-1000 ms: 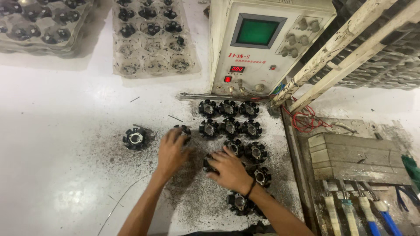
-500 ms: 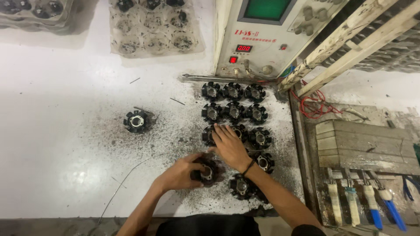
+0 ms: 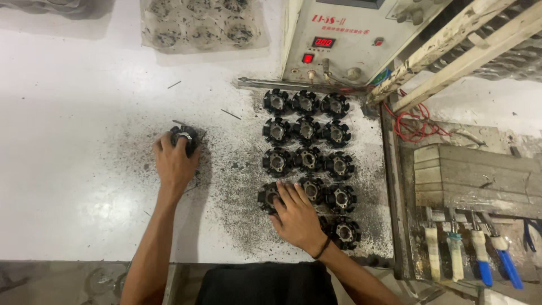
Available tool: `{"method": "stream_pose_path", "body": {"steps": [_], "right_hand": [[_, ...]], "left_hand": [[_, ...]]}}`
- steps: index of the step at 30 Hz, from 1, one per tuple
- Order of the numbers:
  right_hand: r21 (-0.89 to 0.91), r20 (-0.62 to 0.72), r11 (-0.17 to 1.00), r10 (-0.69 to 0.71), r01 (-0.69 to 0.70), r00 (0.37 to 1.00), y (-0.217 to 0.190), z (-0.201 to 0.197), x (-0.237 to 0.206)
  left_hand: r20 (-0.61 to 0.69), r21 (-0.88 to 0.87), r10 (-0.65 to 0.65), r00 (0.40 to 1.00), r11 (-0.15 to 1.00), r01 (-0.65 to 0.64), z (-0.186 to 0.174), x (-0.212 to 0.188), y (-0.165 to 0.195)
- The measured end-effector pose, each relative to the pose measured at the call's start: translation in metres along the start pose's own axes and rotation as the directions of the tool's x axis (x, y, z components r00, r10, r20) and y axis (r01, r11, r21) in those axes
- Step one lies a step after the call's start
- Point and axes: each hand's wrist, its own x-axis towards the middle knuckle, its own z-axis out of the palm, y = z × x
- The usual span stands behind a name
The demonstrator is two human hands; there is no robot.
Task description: The person arranges black motor rotor assemblies on a workbench, then uses a heated soldering tool to work on the center of each rotor one at a time, placing finished units in rows. They reposition parts and a parts tray while working through the batch.
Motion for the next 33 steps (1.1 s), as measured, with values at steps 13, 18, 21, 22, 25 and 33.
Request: {"method": "stream_pose_path", "body": {"steps": [13,18,21,22,25,33], "right_hand": [[0.037,0.019,0.996,-0.080,0.079,0.997,-0.008,-0.012,-0.027],[0.187,0.016,0.979,-0.091,0.086,0.996,-0.028,-0.002,-0.061],[0.140,-0.064,0.990,-0.022,0.031,0.998,-0.033,0.002,-0.060],[0.141,-0.071,0.990,0.009,0.001,0.997,-0.034,0.002,-0.058],[0.143,-0.073,0.987,0.080,-0.068,0.994,-0.038,-0.005,-0.057],[0.960,0.281,0.070,-0.223,-0.273,0.933,-0.015,-0.022,-0.062]], "left_hand": [[0.333,-0.634,0.720,0.609,0.649,-0.420,-0.043,-0.119,0.108],[0.277,-0.527,0.502,0.820,0.792,-0.307,-0.013,-0.105,0.129],[0.227,-0.541,0.554,0.801,0.756,-0.369,-0.002,-0.099,0.137],[0.229,-0.558,0.569,0.790,0.742,-0.372,-0.001,-0.098,0.138],[0.293,-0.554,0.558,0.776,0.761,-0.337,-0.006,-0.098,0.134],[0.473,-0.871,0.780,0.409,0.344,0.351,-0.038,-0.143,0.118]]}}
